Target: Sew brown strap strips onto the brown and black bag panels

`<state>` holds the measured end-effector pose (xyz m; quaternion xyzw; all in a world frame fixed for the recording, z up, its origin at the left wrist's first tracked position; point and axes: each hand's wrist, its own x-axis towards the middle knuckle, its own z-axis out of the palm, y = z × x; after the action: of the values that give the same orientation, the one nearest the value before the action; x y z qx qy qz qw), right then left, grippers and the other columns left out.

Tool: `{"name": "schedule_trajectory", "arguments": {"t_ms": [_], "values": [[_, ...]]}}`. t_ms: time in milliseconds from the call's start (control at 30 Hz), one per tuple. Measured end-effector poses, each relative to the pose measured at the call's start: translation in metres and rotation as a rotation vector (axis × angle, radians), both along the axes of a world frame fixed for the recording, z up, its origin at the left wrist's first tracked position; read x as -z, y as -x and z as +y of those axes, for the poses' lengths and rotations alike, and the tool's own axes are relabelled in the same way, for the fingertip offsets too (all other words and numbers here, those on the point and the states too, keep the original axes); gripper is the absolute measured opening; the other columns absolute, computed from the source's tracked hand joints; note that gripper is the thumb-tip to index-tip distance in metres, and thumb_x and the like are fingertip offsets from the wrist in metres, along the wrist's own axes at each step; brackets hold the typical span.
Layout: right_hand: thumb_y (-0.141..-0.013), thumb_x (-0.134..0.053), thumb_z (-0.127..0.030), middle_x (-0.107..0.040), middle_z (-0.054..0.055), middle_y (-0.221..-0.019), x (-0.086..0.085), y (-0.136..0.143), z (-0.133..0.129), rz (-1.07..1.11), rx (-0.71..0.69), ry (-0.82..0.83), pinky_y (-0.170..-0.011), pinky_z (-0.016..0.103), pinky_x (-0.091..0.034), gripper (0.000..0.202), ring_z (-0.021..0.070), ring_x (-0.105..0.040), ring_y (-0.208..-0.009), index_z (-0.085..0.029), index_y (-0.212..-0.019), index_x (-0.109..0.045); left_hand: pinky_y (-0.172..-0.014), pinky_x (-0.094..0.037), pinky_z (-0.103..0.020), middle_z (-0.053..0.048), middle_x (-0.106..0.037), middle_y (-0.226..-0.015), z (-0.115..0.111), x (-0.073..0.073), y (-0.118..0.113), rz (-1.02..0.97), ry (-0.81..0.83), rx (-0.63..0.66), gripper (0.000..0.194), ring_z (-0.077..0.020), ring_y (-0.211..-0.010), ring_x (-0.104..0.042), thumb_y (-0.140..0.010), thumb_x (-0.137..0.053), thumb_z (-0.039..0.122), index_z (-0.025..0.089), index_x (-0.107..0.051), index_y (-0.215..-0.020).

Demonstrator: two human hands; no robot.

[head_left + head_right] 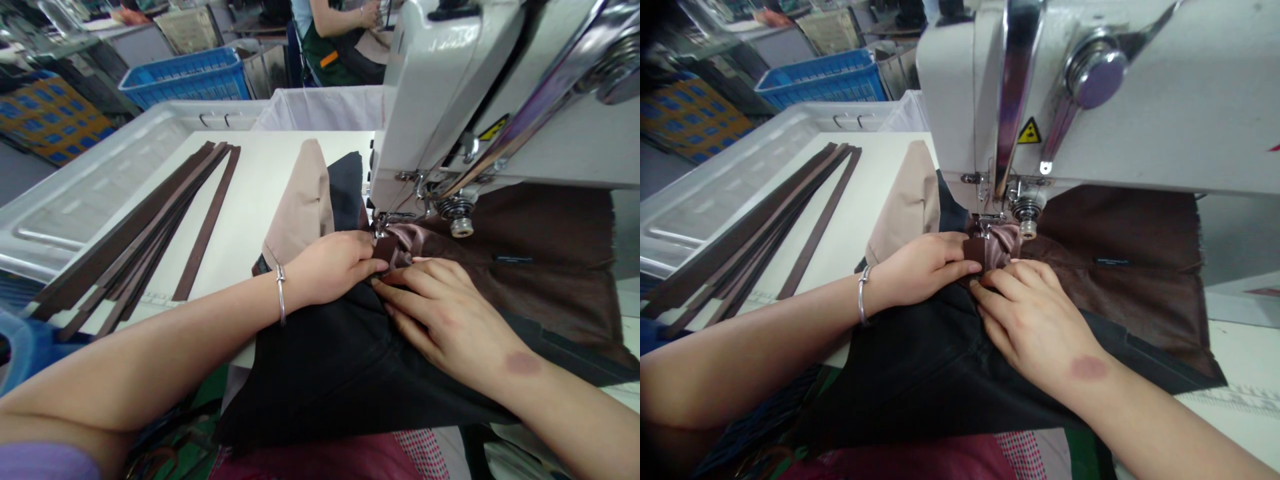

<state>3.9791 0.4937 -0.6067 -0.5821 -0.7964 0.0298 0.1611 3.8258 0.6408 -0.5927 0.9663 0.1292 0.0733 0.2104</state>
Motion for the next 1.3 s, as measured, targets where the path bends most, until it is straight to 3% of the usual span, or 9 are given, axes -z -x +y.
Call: {"name": "schedule_trajectory", "arguments": {"t_ms": [133, 267, 533, 1100, 1300], "values": [[-0.090, -0.050, -0.024, -0.061, 0.007, -0.106, 0.001, 0.001, -0.002, 0.097, 0.077, -0.026, -0.097, 0.043, -0.037, 0.018, 0.0229, -0.051, -0.102, -0.017, -0.103, -0.061, -0.095, -0.043, -0.039, -0.010, -0.060, -0.110, -0.008, 0.004, 0.014, -0.030, -0.158, 0.115, 0.023, -0.0235, -0.104, -0.054, -0.091, -0.051, 0.029, 0.015, -0.068, -0.097], [-0.090, -0.050, -0.025, -0.060, 0.006, -0.115, 0.002, 0.001, -0.002, 0.054, 0.104, -0.047, -0.097, 0.042, -0.038, 0.024, 0.0228, -0.049, -0.110, -0.017, -0.111, -0.059, -0.098, -0.043, -0.041, -0.011, -0.061, -0.116, -0.012, 0.011, 0.023, -0.049, -0.227, 0.170, 0.028, -0.0239, -0.109, -0.055, -0.091, -0.047, 0.025, 0.013, -0.063, -0.110], [-0.092, -0.048, -0.026, -0.061, 0.002, -0.119, -0.005, 0.003, 0.000, -0.017, 0.061, 0.003, -0.100, 0.041, -0.034, 0.028, 0.0199, -0.050, -0.110, -0.020, -0.117, -0.059, -0.099, -0.045, -0.035, -0.005, -0.067, -0.112, -0.001, 0.016, 0.024, -0.163, -0.232, 0.237, 0.027, -0.0199, -0.111, -0.058, -0.093, -0.047, 0.027, 0.014, -0.065, -0.108], [-0.093, -0.046, -0.030, -0.060, 0.001, -0.122, -0.005, -0.008, 0.015, -0.069, 0.061, 0.028, -0.100, 0.043, -0.035, 0.029, 0.0203, -0.050, -0.111, -0.021, -0.118, -0.058, -0.093, -0.048, -0.036, -0.007, -0.066, -0.108, 0.013, 0.020, 0.014, -0.173, -0.265, 0.224, 0.025, -0.0209, -0.102, -0.060, -0.090, -0.050, 0.027, 0.014, -0.067, -0.104], [-0.092, -0.049, -0.031, -0.061, 0.003, -0.118, -0.001, -0.012, 0.015, -0.025, 0.061, -0.016, -0.099, 0.043, -0.035, 0.025, 0.0212, -0.051, -0.110, -0.020, -0.112, -0.059, -0.090, -0.046, -0.035, -0.009, -0.065, -0.097, 0.015, 0.015, 0.009, -0.187, -0.204, 0.217, 0.030, -0.0204, -0.096, -0.058, -0.095, -0.045, 0.032, 0.013, -0.068, -0.091]]}}
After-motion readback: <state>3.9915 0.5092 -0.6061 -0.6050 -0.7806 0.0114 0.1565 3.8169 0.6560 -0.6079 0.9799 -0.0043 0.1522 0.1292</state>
